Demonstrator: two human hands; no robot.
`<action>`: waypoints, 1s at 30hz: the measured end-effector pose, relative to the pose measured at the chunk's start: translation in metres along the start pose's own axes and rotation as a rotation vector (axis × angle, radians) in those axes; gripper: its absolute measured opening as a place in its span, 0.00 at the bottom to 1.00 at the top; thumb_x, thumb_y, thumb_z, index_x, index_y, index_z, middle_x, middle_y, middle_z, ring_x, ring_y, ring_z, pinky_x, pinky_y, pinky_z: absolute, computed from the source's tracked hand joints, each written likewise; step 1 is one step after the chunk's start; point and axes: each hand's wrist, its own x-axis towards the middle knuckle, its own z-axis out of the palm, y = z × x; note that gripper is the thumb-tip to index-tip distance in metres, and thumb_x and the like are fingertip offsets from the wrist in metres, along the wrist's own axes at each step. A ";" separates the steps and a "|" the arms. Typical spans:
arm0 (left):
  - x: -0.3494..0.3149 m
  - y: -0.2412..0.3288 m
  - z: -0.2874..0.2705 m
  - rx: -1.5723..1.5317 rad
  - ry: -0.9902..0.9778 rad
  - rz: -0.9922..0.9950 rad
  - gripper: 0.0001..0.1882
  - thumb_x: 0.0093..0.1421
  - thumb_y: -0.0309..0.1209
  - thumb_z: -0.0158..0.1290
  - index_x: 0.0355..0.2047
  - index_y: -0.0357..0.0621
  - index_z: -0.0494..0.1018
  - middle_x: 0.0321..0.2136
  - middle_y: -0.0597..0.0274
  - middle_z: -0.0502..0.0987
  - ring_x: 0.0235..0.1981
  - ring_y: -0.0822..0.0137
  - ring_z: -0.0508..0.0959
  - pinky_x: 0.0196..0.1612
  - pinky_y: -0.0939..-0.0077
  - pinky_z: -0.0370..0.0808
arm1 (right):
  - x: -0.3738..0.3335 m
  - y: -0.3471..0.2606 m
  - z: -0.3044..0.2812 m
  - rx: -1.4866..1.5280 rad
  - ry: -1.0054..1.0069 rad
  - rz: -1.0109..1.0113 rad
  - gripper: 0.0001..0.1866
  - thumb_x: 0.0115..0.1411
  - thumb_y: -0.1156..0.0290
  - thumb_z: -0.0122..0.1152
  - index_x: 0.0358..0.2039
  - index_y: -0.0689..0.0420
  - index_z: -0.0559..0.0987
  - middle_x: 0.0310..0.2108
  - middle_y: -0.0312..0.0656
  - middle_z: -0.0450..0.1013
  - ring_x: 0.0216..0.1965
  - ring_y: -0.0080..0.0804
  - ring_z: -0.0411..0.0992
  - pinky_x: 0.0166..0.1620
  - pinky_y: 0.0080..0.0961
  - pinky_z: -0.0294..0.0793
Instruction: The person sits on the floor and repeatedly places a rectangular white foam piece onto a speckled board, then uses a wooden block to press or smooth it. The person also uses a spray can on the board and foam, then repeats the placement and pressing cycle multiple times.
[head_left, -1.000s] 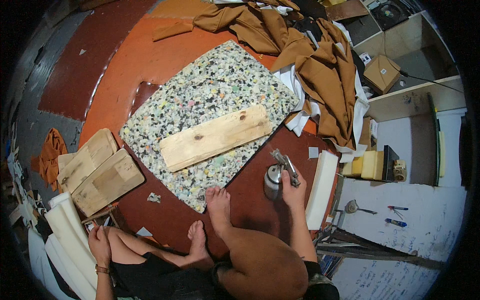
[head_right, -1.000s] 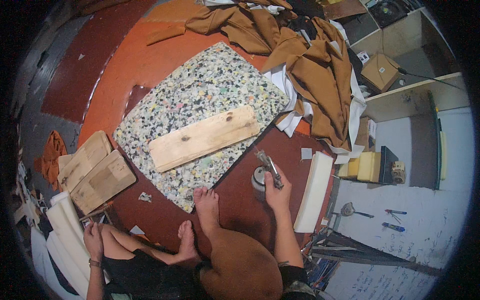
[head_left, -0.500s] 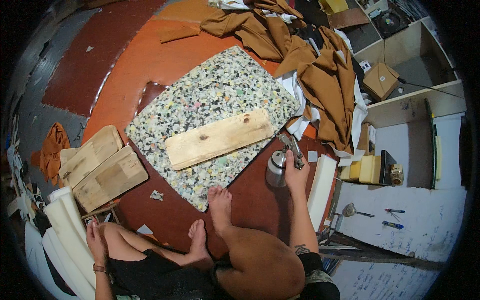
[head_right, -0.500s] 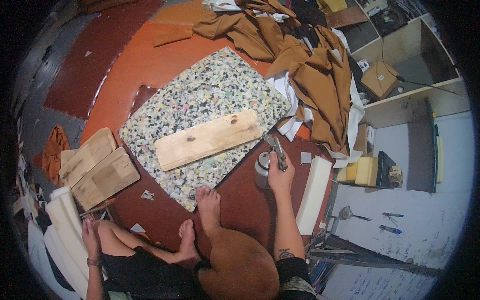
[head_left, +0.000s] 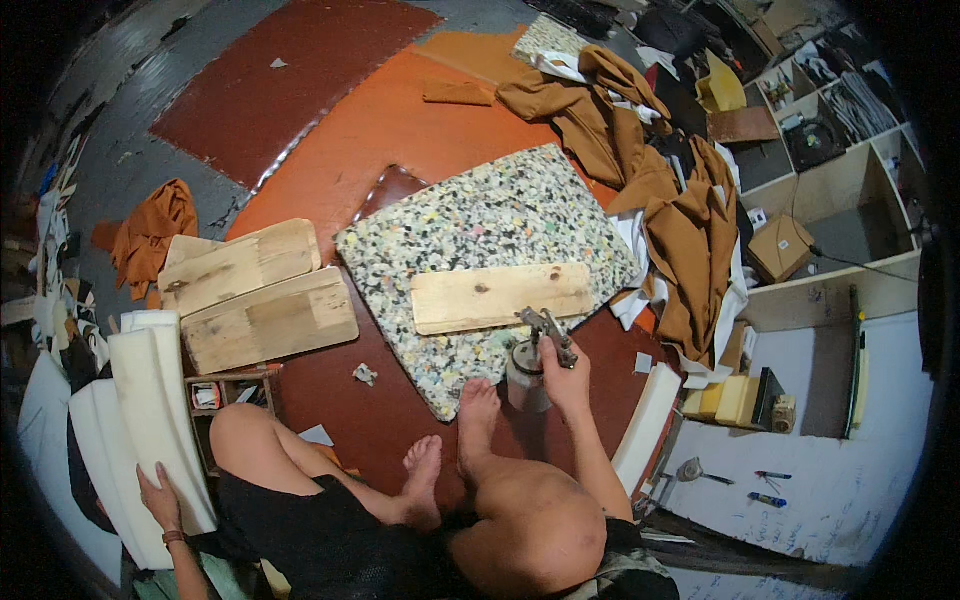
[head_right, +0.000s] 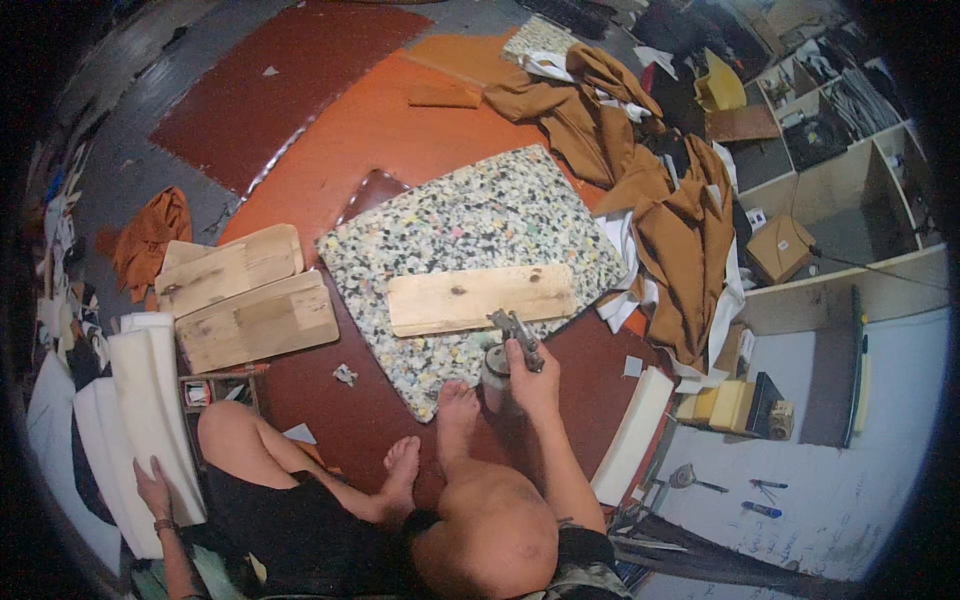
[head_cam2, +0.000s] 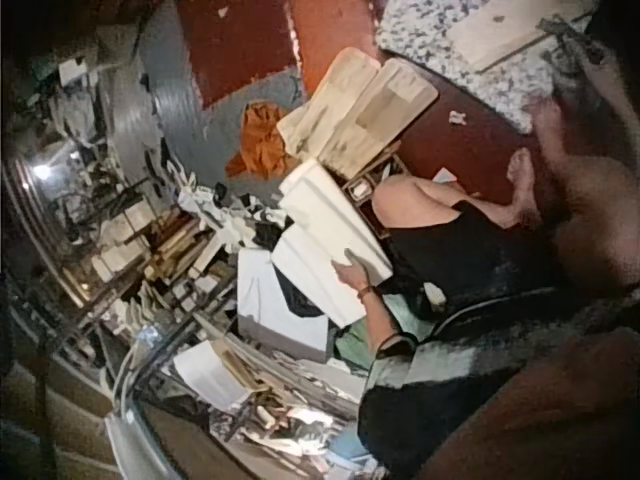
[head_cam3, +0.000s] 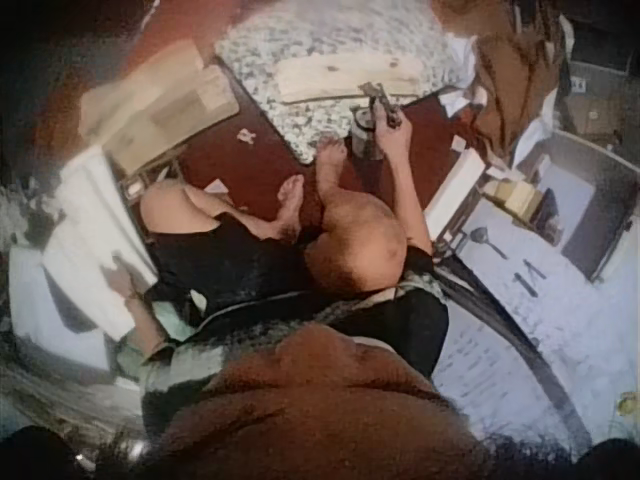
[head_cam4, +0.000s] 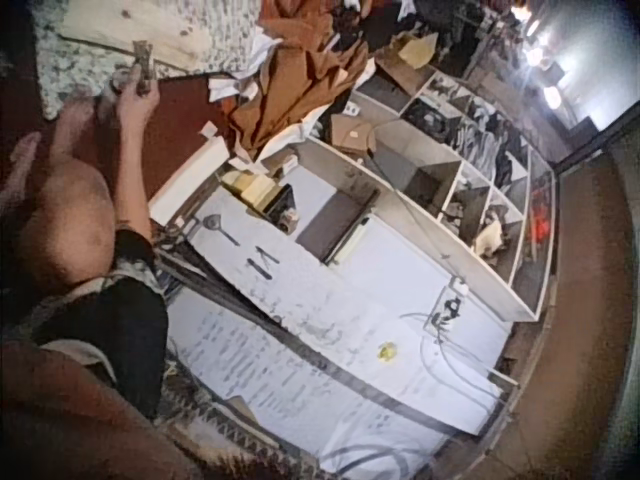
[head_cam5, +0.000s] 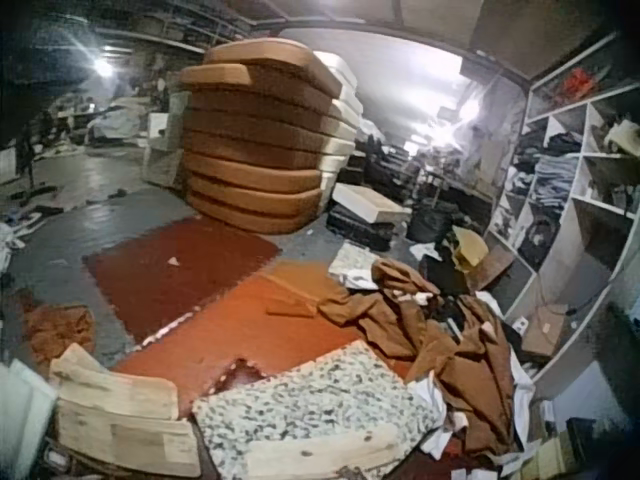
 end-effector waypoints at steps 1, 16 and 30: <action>0.002 -0.016 -0.001 -0.030 0.026 0.003 0.36 0.72 0.50 0.52 0.67 0.30 0.64 0.61 0.33 0.72 0.62 0.42 0.73 0.66 0.58 0.68 | -0.002 -0.007 0.008 -0.036 -0.022 -0.028 0.19 0.69 0.59 0.65 0.48 0.63 0.83 0.34 0.36 0.81 0.35 0.20 0.75 0.41 0.25 0.76; -0.024 0.070 -0.036 -0.226 -0.191 -0.152 0.28 0.67 0.40 0.62 0.59 0.31 0.73 0.37 0.54 0.80 0.39 0.65 0.77 0.46 0.71 0.75 | -0.034 -0.034 0.049 -0.060 -0.296 -0.071 0.25 0.68 0.61 0.66 0.59 0.63 0.79 0.42 0.40 0.83 0.43 0.22 0.77 0.50 0.25 0.77; 0.016 0.197 -0.112 -0.995 0.008 -0.053 0.28 0.73 0.38 0.55 0.65 0.32 0.62 0.55 0.48 0.76 0.53 0.61 0.77 0.58 0.68 0.74 | -0.062 0.056 -0.045 0.020 0.268 -0.005 0.22 0.70 0.65 0.63 0.59 0.65 0.78 0.44 0.47 0.83 0.45 0.28 0.79 0.50 0.29 0.77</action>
